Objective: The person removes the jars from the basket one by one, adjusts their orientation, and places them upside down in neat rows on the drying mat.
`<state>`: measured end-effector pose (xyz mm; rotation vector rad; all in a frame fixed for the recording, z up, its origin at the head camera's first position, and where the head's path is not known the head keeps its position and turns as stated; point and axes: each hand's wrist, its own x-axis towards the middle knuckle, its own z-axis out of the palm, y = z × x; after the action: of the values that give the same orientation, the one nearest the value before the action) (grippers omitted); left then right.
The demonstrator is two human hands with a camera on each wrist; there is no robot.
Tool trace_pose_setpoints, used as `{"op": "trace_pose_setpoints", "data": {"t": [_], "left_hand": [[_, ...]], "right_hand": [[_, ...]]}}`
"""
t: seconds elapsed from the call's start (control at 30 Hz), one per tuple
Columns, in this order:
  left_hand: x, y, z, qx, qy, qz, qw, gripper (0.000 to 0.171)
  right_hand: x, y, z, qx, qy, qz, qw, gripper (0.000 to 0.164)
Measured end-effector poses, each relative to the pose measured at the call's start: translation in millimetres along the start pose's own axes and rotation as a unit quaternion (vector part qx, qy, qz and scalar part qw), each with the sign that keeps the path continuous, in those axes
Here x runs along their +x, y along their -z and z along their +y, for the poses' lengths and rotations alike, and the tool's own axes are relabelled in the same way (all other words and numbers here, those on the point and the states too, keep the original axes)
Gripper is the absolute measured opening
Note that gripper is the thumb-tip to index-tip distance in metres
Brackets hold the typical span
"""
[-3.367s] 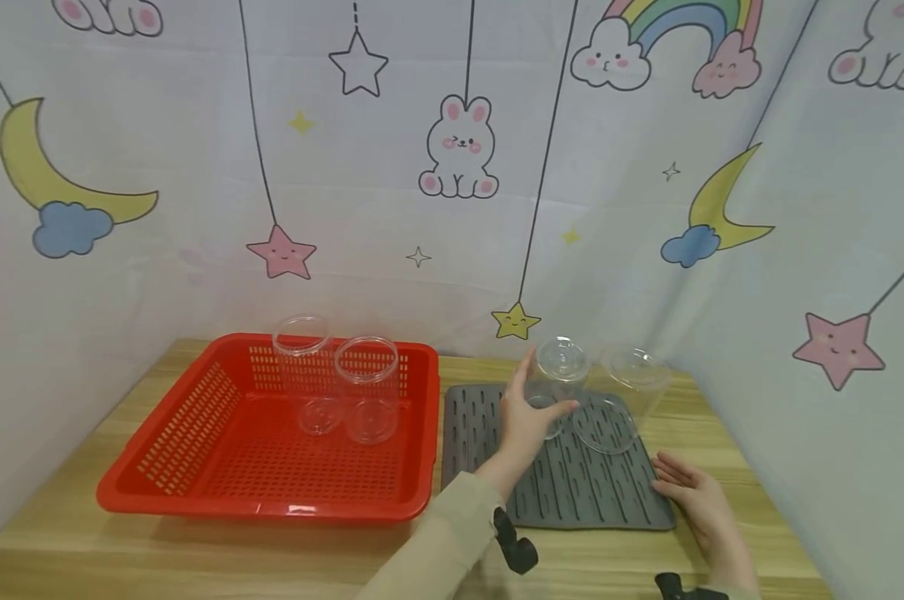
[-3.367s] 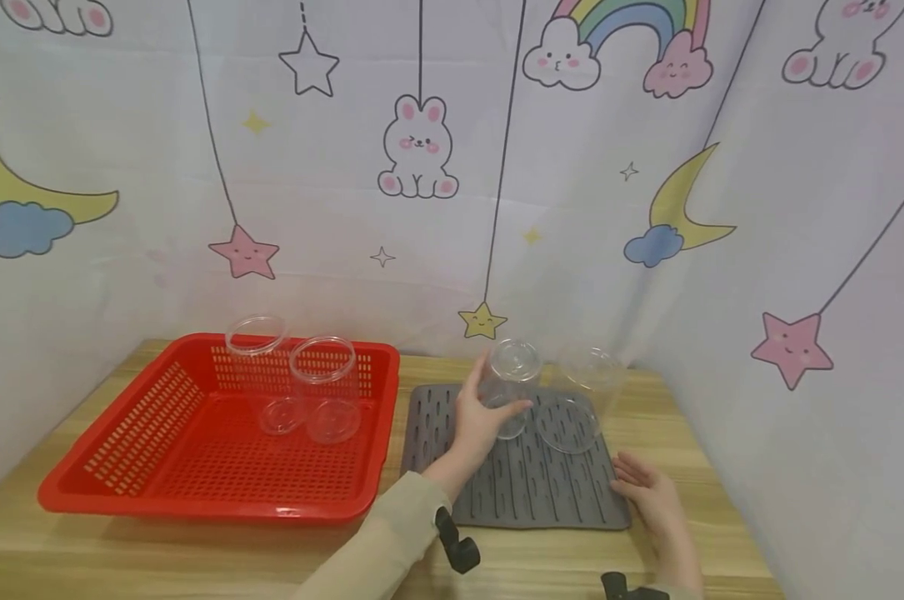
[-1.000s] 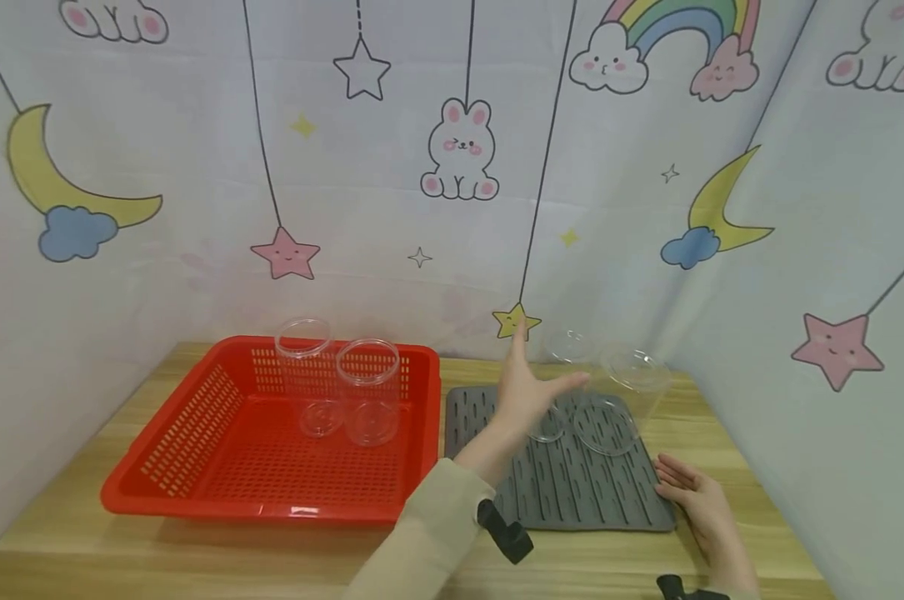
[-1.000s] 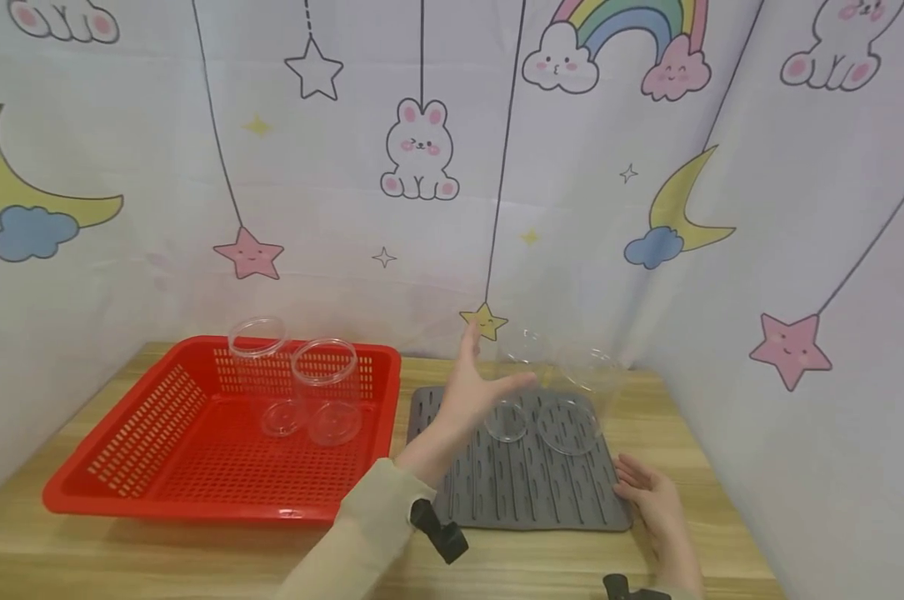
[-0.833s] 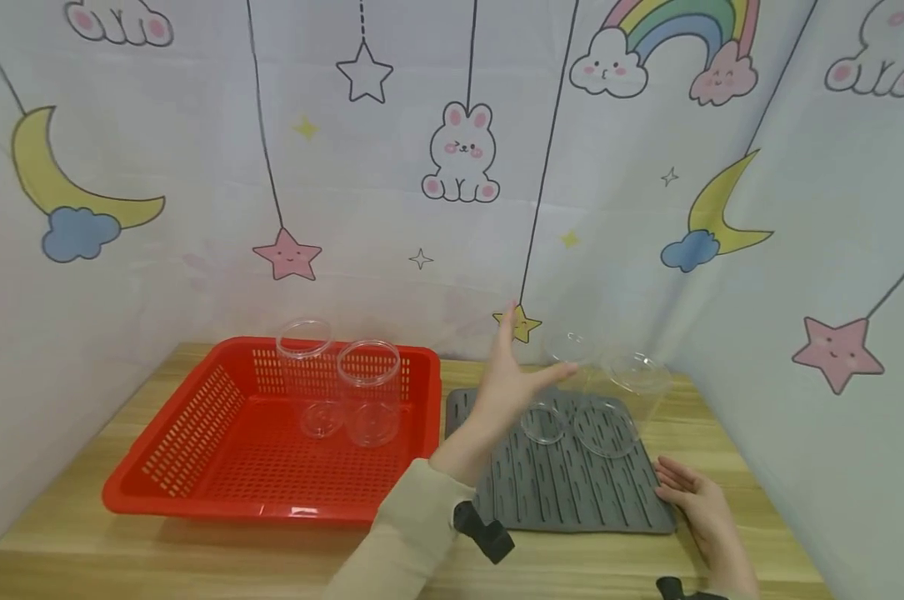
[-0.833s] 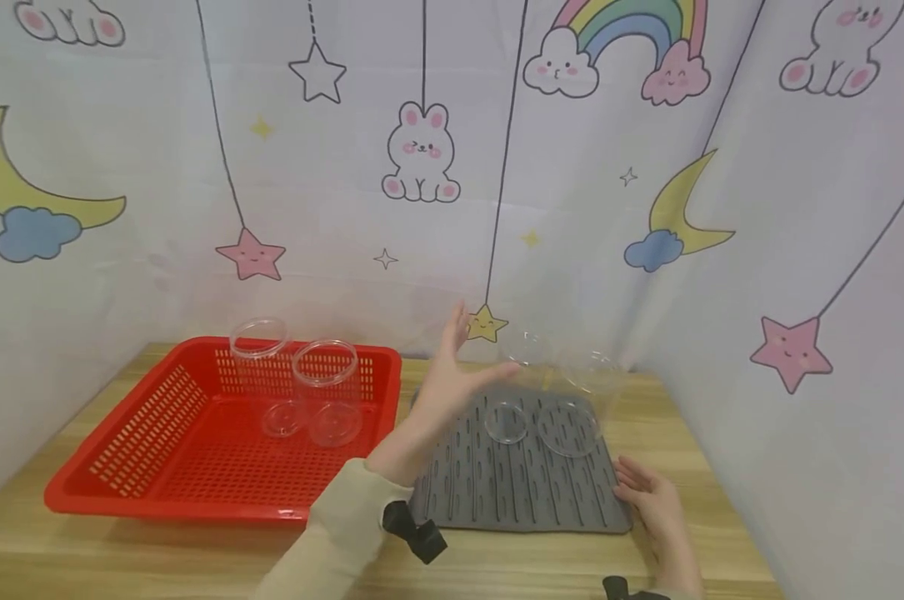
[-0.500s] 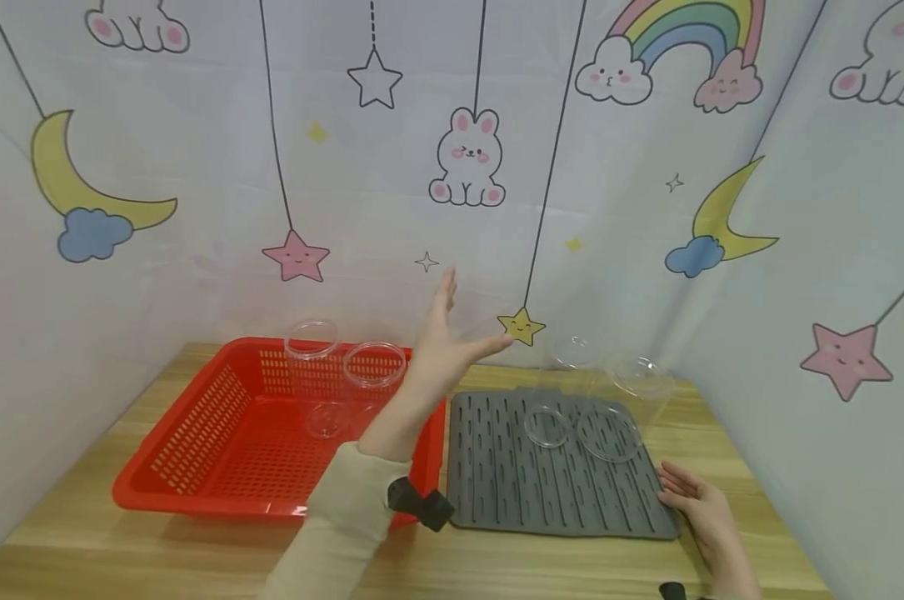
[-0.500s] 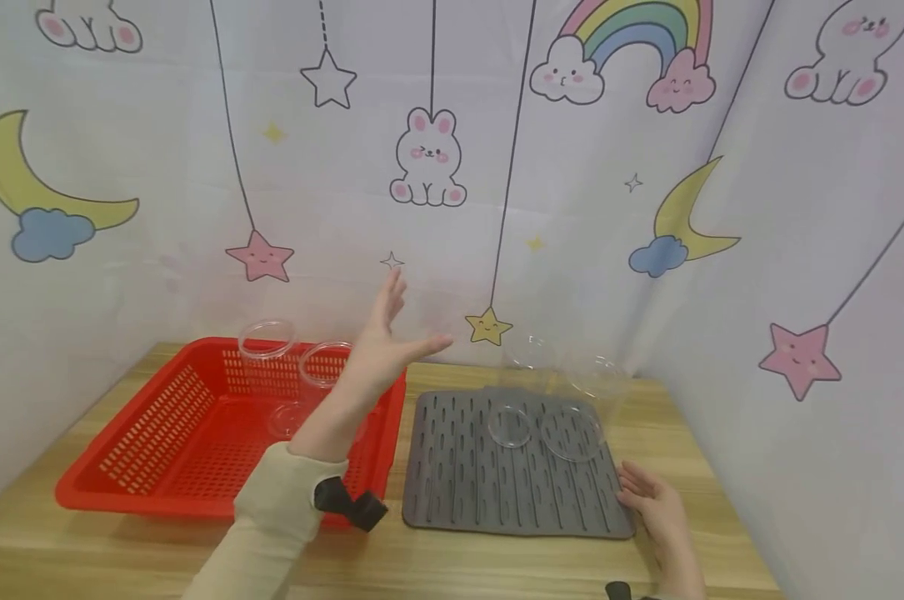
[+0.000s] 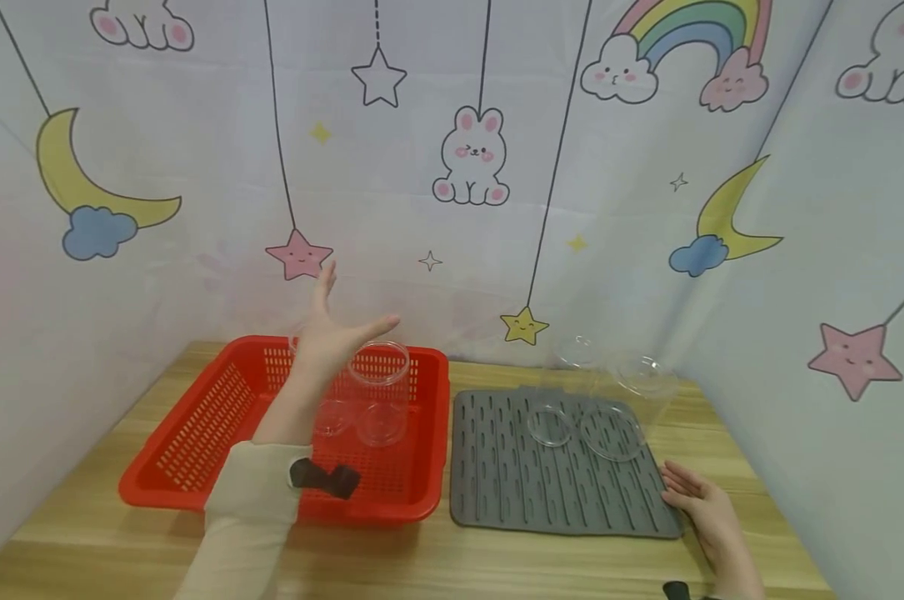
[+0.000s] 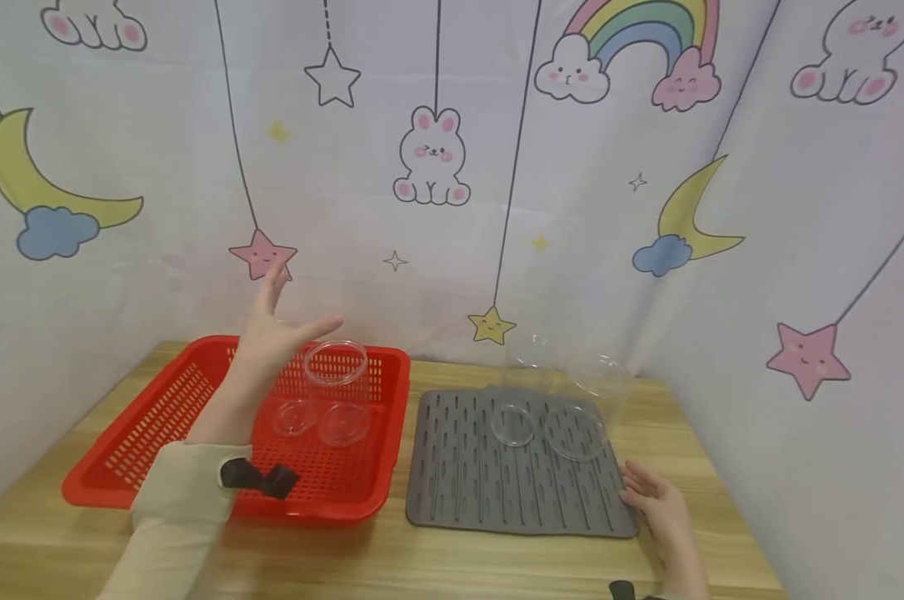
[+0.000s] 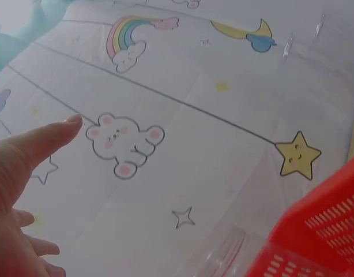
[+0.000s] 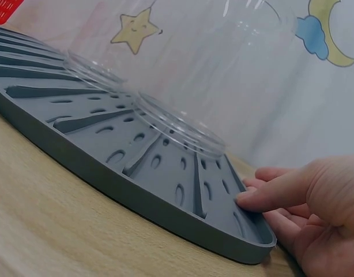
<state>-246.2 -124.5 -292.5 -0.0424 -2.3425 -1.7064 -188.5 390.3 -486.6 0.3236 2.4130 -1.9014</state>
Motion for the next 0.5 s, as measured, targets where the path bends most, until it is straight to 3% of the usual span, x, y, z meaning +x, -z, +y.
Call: {"op": "trace_pose_setpoints", "data": {"t": [0.27,0.5], "left_hand": [[7.5,36.7,-35.2,-0.031,0.063,0.021,0.9973,0.125],[14.1,51.0,-63.1,-0.032,0.113,-0.010,0.9930,0.123]], "right_hand": [[2,2,2,0.006,-0.004,-0.001,1.000,0.072],[2,1,3,0.011,0.002,-0.004,1.000,0.072]]}}
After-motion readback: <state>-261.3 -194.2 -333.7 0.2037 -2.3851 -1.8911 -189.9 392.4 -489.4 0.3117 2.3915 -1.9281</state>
